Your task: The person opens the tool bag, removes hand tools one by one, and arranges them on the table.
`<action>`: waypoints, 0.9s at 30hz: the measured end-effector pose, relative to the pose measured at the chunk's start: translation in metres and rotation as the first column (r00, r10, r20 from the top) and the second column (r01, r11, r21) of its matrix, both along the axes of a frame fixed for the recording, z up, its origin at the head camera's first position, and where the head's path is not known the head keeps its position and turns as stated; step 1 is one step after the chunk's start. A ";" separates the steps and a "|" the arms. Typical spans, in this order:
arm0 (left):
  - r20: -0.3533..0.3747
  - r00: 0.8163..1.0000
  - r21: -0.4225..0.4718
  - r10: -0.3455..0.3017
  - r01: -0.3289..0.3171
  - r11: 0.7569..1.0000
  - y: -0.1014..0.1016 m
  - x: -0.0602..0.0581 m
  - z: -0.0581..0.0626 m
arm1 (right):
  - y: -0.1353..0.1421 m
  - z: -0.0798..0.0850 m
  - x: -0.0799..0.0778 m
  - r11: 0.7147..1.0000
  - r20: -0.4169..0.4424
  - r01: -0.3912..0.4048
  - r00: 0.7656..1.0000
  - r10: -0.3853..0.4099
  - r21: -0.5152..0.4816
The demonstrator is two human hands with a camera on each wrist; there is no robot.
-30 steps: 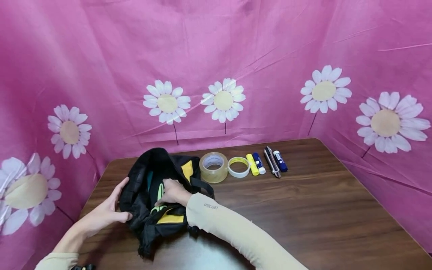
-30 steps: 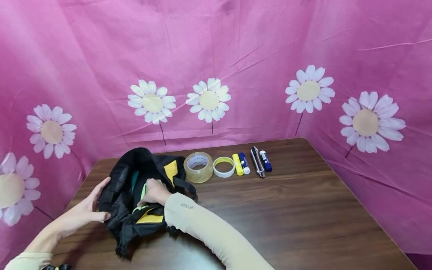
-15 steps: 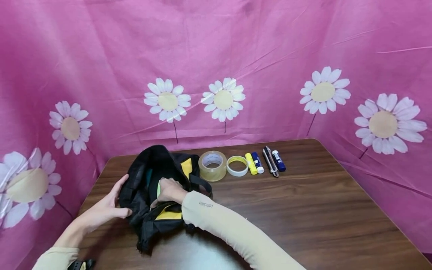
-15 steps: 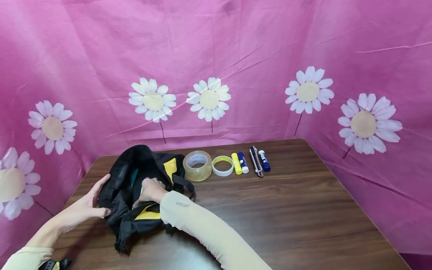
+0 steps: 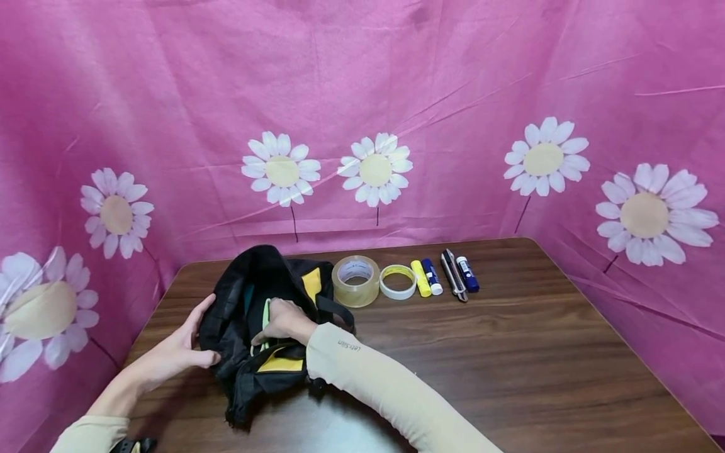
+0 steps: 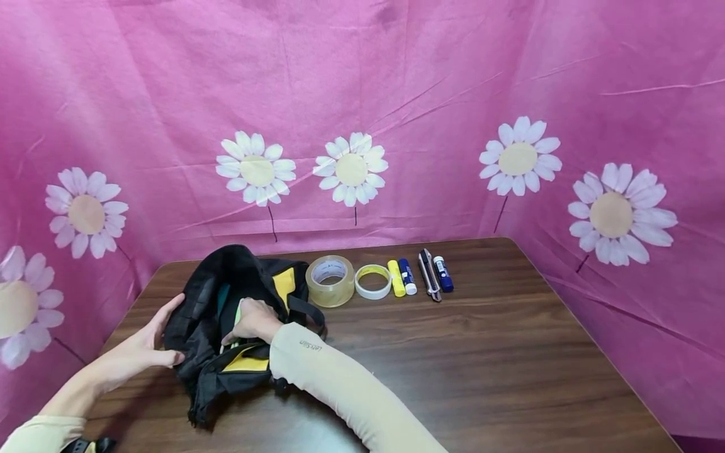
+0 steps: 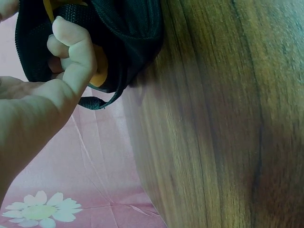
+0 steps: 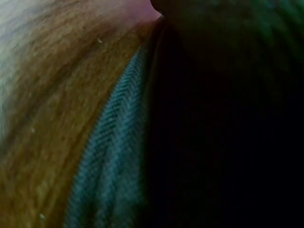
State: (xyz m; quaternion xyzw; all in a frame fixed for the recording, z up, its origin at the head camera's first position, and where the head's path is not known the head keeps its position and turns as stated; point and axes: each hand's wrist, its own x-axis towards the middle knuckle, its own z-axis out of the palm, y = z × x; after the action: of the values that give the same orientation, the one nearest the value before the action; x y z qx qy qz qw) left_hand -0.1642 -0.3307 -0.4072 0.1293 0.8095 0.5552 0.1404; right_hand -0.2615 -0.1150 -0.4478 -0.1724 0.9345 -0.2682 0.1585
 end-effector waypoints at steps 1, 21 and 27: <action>-0.001 1.000 0.001 -0.001 0.001 1.000 0.000 0.000 0.000 | 0.001 0.000 0.000 1.000 0.003 0.004 1.000 -0.004 -0.004; 0.030 0.999 0.059 -0.029 0.028 0.998 0.004 -0.002 -0.004 | 0.008 0.003 0.002 0.963 0.196 0.039 0.981 0.014 -0.268; 0.015 0.999 0.047 -0.031 0.030 0.998 0.005 -0.002 -0.003 | 0.013 0.010 0.000 0.957 0.208 -0.042 0.972 0.105 -0.287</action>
State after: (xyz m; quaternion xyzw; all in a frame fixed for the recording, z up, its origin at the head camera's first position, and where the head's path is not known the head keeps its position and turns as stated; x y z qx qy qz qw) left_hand -0.1664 -0.3260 -0.4100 0.1407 0.7932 0.5726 0.1521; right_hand -0.2618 -0.1020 -0.4380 -0.1970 0.8564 -0.4093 0.2453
